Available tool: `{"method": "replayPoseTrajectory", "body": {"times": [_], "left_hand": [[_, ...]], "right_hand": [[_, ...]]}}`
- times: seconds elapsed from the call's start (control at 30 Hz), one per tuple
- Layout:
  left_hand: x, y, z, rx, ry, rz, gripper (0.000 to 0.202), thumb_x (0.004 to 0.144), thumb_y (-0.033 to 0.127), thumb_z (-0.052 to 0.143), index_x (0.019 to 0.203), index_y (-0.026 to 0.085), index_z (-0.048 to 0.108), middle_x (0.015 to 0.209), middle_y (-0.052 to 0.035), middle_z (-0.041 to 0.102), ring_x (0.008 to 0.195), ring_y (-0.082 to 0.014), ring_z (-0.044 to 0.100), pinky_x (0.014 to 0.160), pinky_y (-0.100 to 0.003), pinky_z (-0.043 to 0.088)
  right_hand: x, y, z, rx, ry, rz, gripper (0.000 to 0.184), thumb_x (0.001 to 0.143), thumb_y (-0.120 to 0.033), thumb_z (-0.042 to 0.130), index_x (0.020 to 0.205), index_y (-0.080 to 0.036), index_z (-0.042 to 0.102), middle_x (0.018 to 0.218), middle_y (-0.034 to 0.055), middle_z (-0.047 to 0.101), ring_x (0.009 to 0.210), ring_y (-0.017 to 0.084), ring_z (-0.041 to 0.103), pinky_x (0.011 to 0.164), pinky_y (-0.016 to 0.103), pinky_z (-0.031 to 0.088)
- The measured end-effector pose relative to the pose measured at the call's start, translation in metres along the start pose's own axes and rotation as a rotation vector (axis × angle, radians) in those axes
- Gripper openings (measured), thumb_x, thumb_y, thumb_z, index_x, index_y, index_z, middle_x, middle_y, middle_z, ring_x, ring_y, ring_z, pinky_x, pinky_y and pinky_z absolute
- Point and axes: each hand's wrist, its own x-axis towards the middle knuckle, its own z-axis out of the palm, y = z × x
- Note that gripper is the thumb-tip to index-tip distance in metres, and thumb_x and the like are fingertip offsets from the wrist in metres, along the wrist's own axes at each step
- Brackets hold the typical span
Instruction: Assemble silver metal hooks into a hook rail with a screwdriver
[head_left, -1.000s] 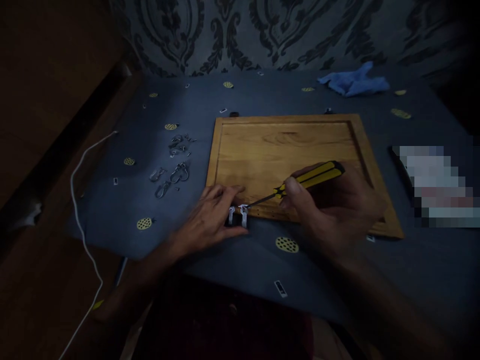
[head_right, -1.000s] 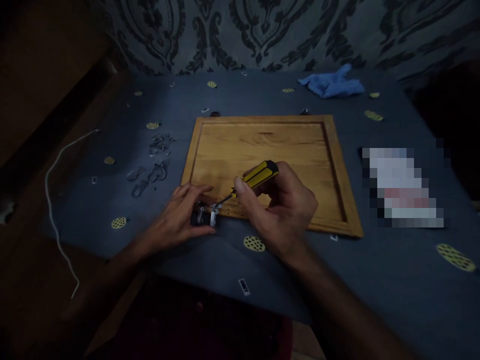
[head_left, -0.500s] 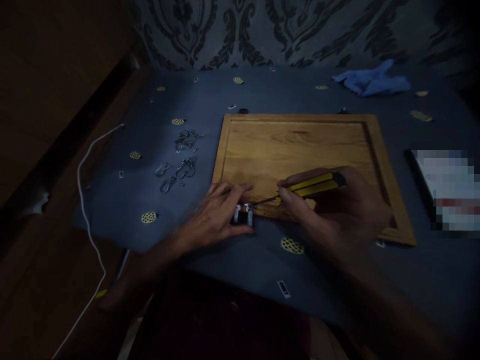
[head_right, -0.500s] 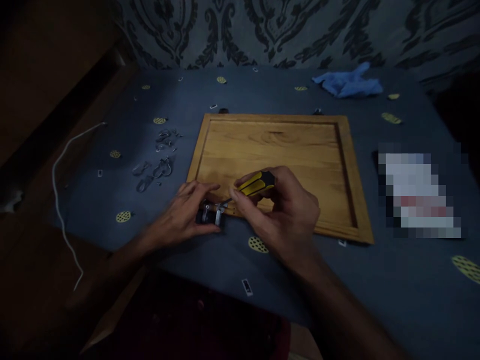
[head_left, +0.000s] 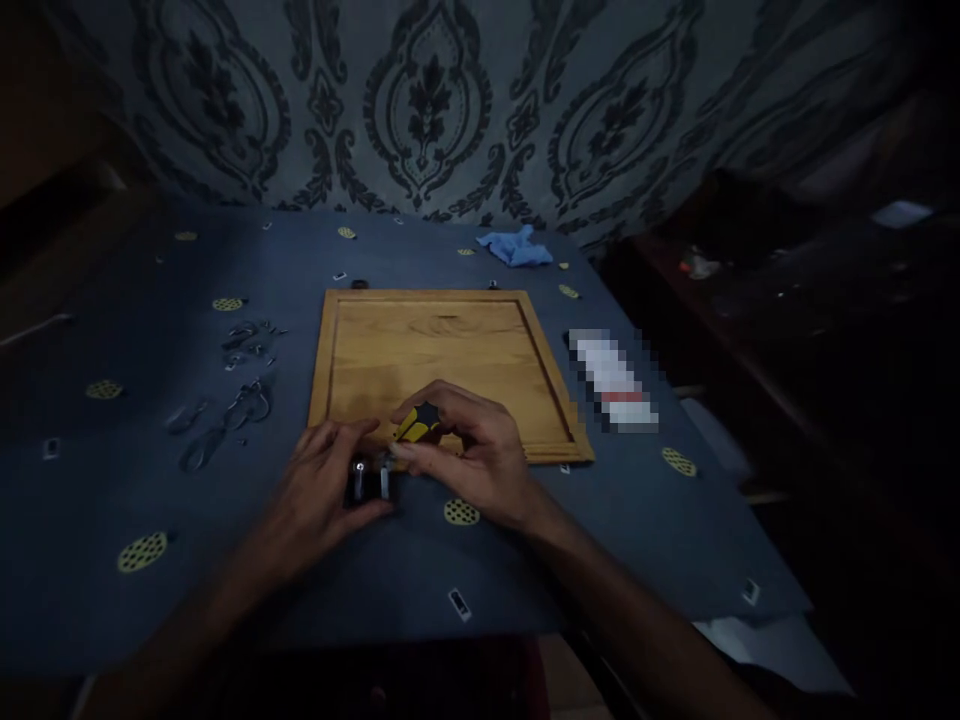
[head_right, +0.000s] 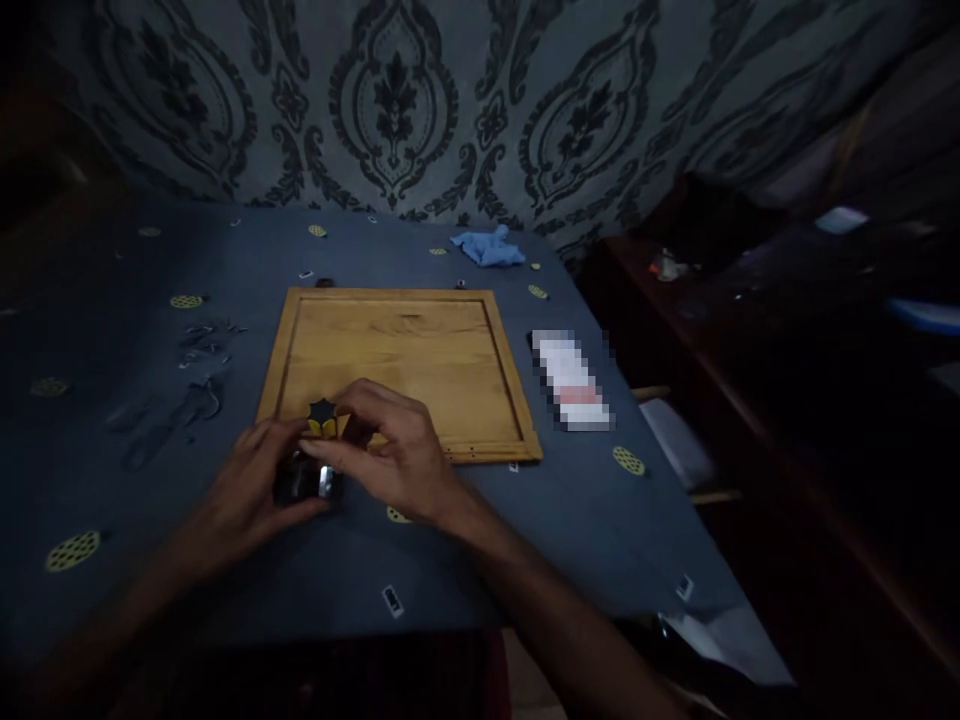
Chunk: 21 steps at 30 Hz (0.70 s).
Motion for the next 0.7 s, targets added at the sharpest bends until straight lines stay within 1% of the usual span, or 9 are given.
{"method": "replayPoseTrajectory", "body": {"times": [0.1,0.17,0.27,0.33,0.4,0.47,0.5,0.6,0.7], "left_hand": [[0.001,0.002,-0.001,-0.002,0.014,0.003,0.065,0.087,0.034,0.079,0.141,0.027,0.043,0.121,-0.0076,0.065,0.114,-0.0307,0.064,0.096,-0.047,0.055],[0.003,0.004,-0.003,-0.009,0.014,-0.002,0.066,0.084,0.034,0.083,0.138,0.025,0.046,0.121,-0.0081,0.065,0.116,-0.0313,0.062,0.099,-0.048,0.054],[0.007,0.008,-0.007,-0.038,-0.058,-0.055,0.072,0.082,0.038,0.085,0.14,0.023,0.046,0.125,-0.0094,0.063,0.12,-0.0323,0.06,0.103,-0.05,0.052],[0.009,0.009,-0.01,-0.045,-0.086,-0.077,0.076,0.082,0.042,0.085,0.142,0.023,0.045,0.125,-0.0098,0.062,0.122,-0.0329,0.058,0.105,-0.052,0.05],[0.01,0.011,-0.013,-0.059,-0.114,-0.073,0.077,0.082,0.047,0.085,0.143,0.021,0.044,0.126,-0.0109,0.063,0.123,-0.033,0.058,0.106,-0.051,0.049],[0.011,0.013,-0.015,-0.069,-0.131,-0.063,0.076,0.083,0.045,0.084,0.142,0.021,0.044,0.125,-0.01,0.064,0.124,-0.0323,0.058,0.107,-0.05,0.048],[0.011,0.014,-0.016,-0.074,-0.135,-0.056,0.075,0.084,0.043,0.084,0.142,0.021,0.043,0.123,-0.0091,0.066,0.124,-0.0319,0.058,0.107,-0.05,0.048],[0.011,0.015,-0.017,-0.086,-0.134,-0.04,0.074,0.085,0.042,0.084,0.142,0.019,0.043,0.121,-0.0081,0.068,0.123,-0.0313,0.059,0.109,-0.05,0.046],[0.011,0.015,-0.017,-0.075,-0.133,-0.046,0.074,0.084,0.043,0.084,0.14,0.019,0.044,0.125,-0.0099,0.066,0.124,-0.032,0.059,0.108,-0.05,0.047]], "right_hand": [[-0.003,0.002,0.009,0.035,0.048,0.059,0.028,0.088,-0.044,0.078,0.087,-0.02,0.062,0.079,-0.0007,0.068,0.06,0.011,0.064,0.053,0.024,0.054],[-0.004,0.003,0.013,0.07,0.083,0.091,0.029,0.087,-0.043,0.079,0.085,-0.021,0.061,0.076,-0.0017,0.067,0.061,0.011,0.065,0.052,0.024,0.054],[-0.006,0.003,0.018,0.137,0.136,0.122,0.022,0.088,-0.037,0.078,0.086,-0.022,0.062,0.073,-0.0031,0.066,0.063,0.012,0.067,0.052,0.023,0.055],[-0.007,0.002,0.018,0.172,0.158,0.125,0.014,0.089,-0.03,0.077,0.092,-0.023,0.065,0.077,-0.0038,0.069,0.06,0.011,0.067,0.056,0.025,0.058],[-0.007,0.001,0.017,0.15,0.267,0.091,0.011,0.089,-0.029,0.077,0.091,-0.025,0.067,0.08,-0.0034,0.072,0.055,0.012,0.066,0.055,0.027,0.058],[-0.006,0.0,0.015,0.111,0.387,0.061,0.011,0.088,-0.032,0.078,0.088,-0.027,0.068,0.079,-0.0029,0.074,0.052,0.013,0.064,0.053,0.029,0.056],[-0.005,0.0,0.013,0.09,0.417,0.054,0.011,0.088,-0.032,0.078,0.087,-0.028,0.068,0.076,-0.0029,0.073,0.051,0.013,0.064,0.052,0.029,0.055],[-0.005,0.0,0.01,0.047,0.373,0.053,0.012,0.087,-0.03,0.079,0.084,-0.028,0.068,0.067,-0.0034,0.069,0.05,0.015,0.063,0.047,0.029,0.052],[-0.006,0.0,0.009,0.025,0.322,0.063,0.015,0.084,-0.026,0.081,0.084,-0.027,0.067,0.071,-0.0037,0.07,0.049,0.014,0.063,0.047,0.029,0.052]]}}
